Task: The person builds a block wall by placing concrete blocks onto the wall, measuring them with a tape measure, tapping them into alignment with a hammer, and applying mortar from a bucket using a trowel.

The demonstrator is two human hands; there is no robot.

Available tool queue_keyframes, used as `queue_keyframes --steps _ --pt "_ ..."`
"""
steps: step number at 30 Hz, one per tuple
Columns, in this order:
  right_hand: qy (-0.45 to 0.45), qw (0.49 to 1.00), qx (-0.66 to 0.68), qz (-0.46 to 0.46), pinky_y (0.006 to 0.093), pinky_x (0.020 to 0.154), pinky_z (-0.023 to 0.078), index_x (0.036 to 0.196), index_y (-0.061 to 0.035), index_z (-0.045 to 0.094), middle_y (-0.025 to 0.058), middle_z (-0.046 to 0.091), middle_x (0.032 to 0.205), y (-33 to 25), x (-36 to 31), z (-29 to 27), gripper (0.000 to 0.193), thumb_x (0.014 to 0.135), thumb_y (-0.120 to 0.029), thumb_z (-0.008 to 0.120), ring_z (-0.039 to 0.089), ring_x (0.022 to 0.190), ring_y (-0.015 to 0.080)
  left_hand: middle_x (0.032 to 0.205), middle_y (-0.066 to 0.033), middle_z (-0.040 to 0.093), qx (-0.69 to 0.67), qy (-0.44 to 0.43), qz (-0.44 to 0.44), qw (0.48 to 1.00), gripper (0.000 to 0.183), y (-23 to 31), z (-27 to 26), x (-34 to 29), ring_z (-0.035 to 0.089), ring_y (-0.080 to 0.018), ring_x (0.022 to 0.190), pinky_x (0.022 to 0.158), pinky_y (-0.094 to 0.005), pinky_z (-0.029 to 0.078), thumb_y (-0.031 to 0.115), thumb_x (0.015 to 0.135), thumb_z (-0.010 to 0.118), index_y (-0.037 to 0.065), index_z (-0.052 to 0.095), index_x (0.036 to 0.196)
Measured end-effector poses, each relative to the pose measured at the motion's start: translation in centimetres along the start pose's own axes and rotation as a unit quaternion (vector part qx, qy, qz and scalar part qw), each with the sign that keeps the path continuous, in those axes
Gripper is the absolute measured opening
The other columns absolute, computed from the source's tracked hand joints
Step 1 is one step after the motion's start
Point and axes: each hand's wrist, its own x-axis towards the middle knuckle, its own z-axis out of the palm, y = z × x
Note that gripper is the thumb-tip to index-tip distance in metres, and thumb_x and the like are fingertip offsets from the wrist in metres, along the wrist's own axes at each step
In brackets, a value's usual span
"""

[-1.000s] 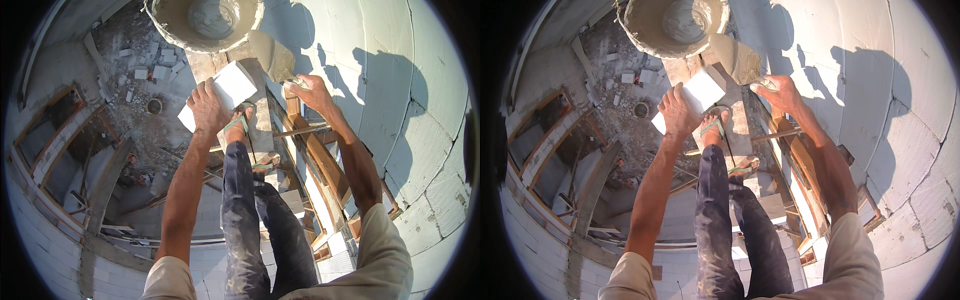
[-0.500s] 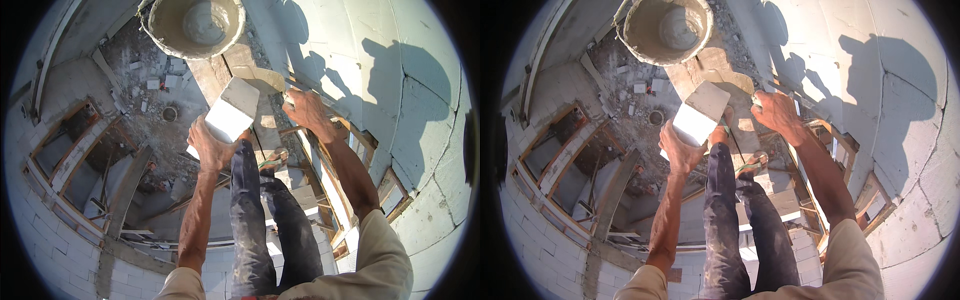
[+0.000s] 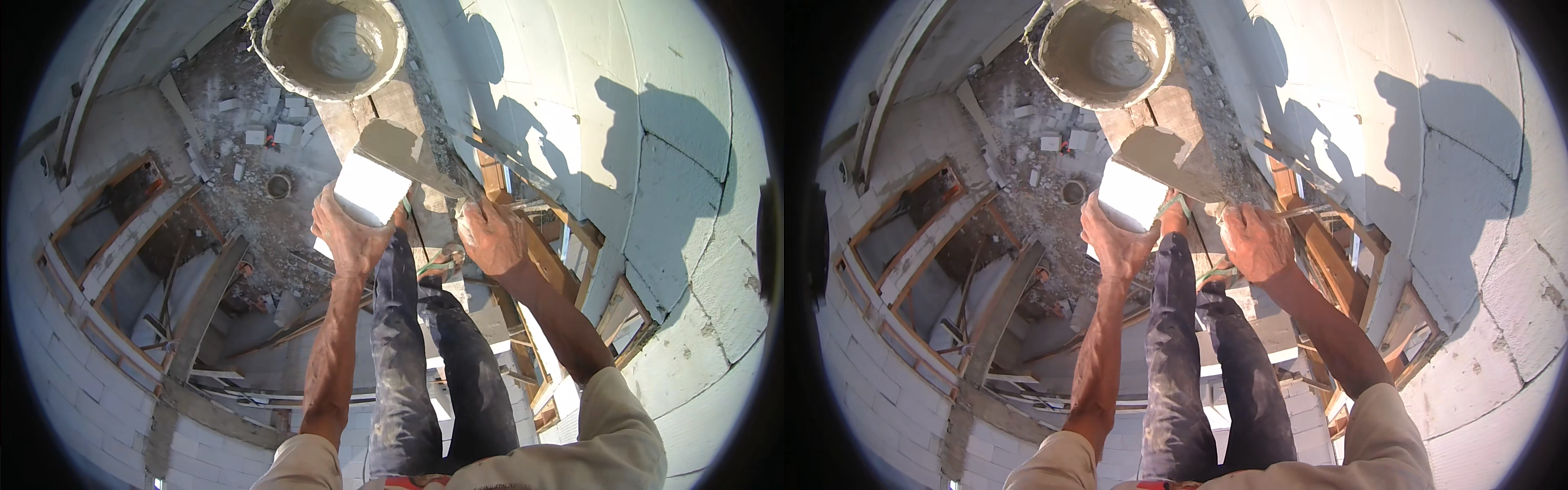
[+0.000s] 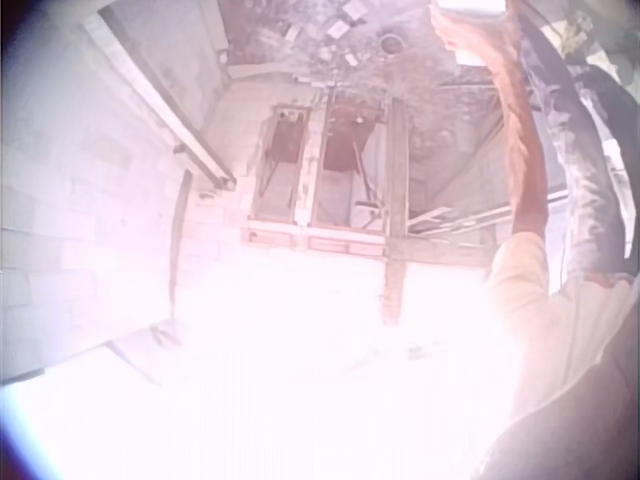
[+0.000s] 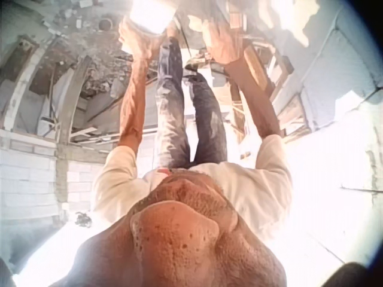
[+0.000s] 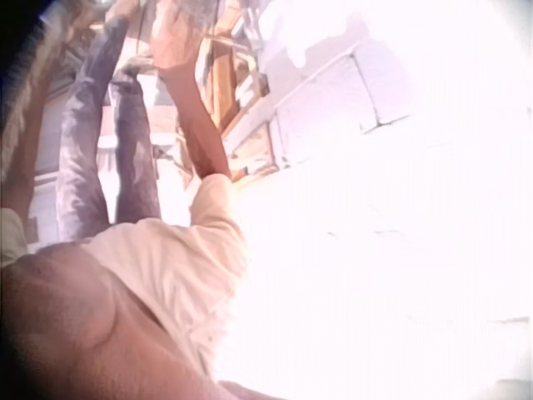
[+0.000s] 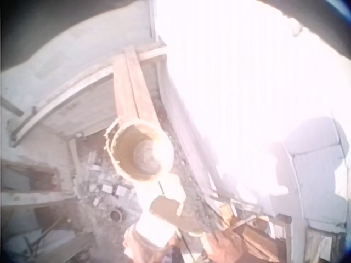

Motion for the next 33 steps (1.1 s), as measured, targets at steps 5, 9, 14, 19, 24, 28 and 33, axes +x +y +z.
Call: queue_keyframes --steps 5,9,14,19,24,28,33 --pt "0.062 0.996 0.070 0.015 0.0508 0.078 0.054 0.107 -0.0026 0.065 0.0176 0.065 0.100 -0.7 -2.4 -1.8 0.032 0.078 -0.008 0.077 0.066 0.093 0.0382 0.134 -0.0224 0.045 -0.009 0.002 -0.030 0.999 0.111 0.3 -1.0 -0.1 0.044 -0.0400 0.129 0.112 -0.0538 0.033 0.029 0.060 0.092 -0.003 0.031 0.147" --pt "0.059 0.993 0.084 0.060 0.0468 0.079 0.054 0.111 -0.0025 0.066 0.0156 0.061 0.099 0.1 0.3 0.4 0.037 0.076 -0.008 0.077 0.066 0.093 0.0349 0.130 -0.0220 0.047 -0.008 0.023 -0.025 0.999 0.103 0.4 -1.6 -0.5 0.044 -0.0380 0.127 0.110 -0.0548 0.031 0.029 0.062 0.091 -0.003 0.036 0.142" --pt "-0.018 0.996 -0.052 0.075 0.0472 0.074 0.057 0.116 -0.0001 0.065 0.0149 0.063 0.101 3.7 2.1 4.1 0.031 0.086 0.000 0.063 0.069 0.090 0.0347 0.132 -0.0219 0.046 -0.063 0.007 -0.062 0.996 0.107 1.1 -2.7 -1.0 0.049 -0.0370 0.125 0.106 -0.0506 0.041 0.028 0.059 0.092 -0.004 0.036 0.144" --pt "-0.049 0.988 0.048 0.141 0.0511 0.080 0.057 0.118 0.0008 0.065 0.0200 0.067 0.114 3.8 5.9 1.3 0.035 0.085 -0.008 0.072 0.070 0.096 0.0426 0.134 -0.0204 0.046 -0.054 0.033 -0.086 0.994 0.112 -0.4 -5.0 -3.1 0.050 -0.0337 0.127 0.107 -0.0467 0.044 0.029 0.059 0.094 -0.006 0.033 0.147" --pt "-0.172 0.970 0.107 0.134 0.0494 0.088 0.057 0.117 0.0029 0.066 0.0271 0.072 0.107 2.7 17.3 0.1 0.039 0.090 -0.025 0.070 0.070 0.100 0.0441 0.133 -0.0204 0.046 -0.119 0.022 -0.104 0.987 0.115 0.5 -9.0 -5.5 0.050 -0.0337 0.125 0.106 -0.0474 0.044 0.030 0.056 0.093 -0.007 0.032 0.147" --pt "-0.143 0.939 0.255 0.183 0.0440 0.097 0.053 0.143 0.0000 0.056 0.0271 0.066 0.126 -0.3 16.2 -5.5 0.059 0.094 -0.029 0.072 0.067 0.113 0.0370 0.133 -0.0183 0.048 -0.198 -0.017 -0.100 0.975 0.116 0.7 -14.3 -9.1 0.050 -0.0327 0.126 0.109 -0.0461 0.043 0.035 0.052 0.093 -0.005 0.038 0.146" --pt "-0.169 0.650 0.726 0.152 0.0460 0.124 0.025 0.159 -0.0016 0.036 0.0211 0.042 0.159 -5.4 -0.9 -11.1 0.101 0.088 -0.063 0.073 0.034 0.151 0.0339 0.133 -0.0158 0.054 -0.420 -0.102 -0.071 0.899 0.113 1.8 -22.0 -14.7 0.058 -0.0305 0.122 0.102 -0.0450 0.051 0.036 0.050 0.092 -0.003 0.045 0.146"
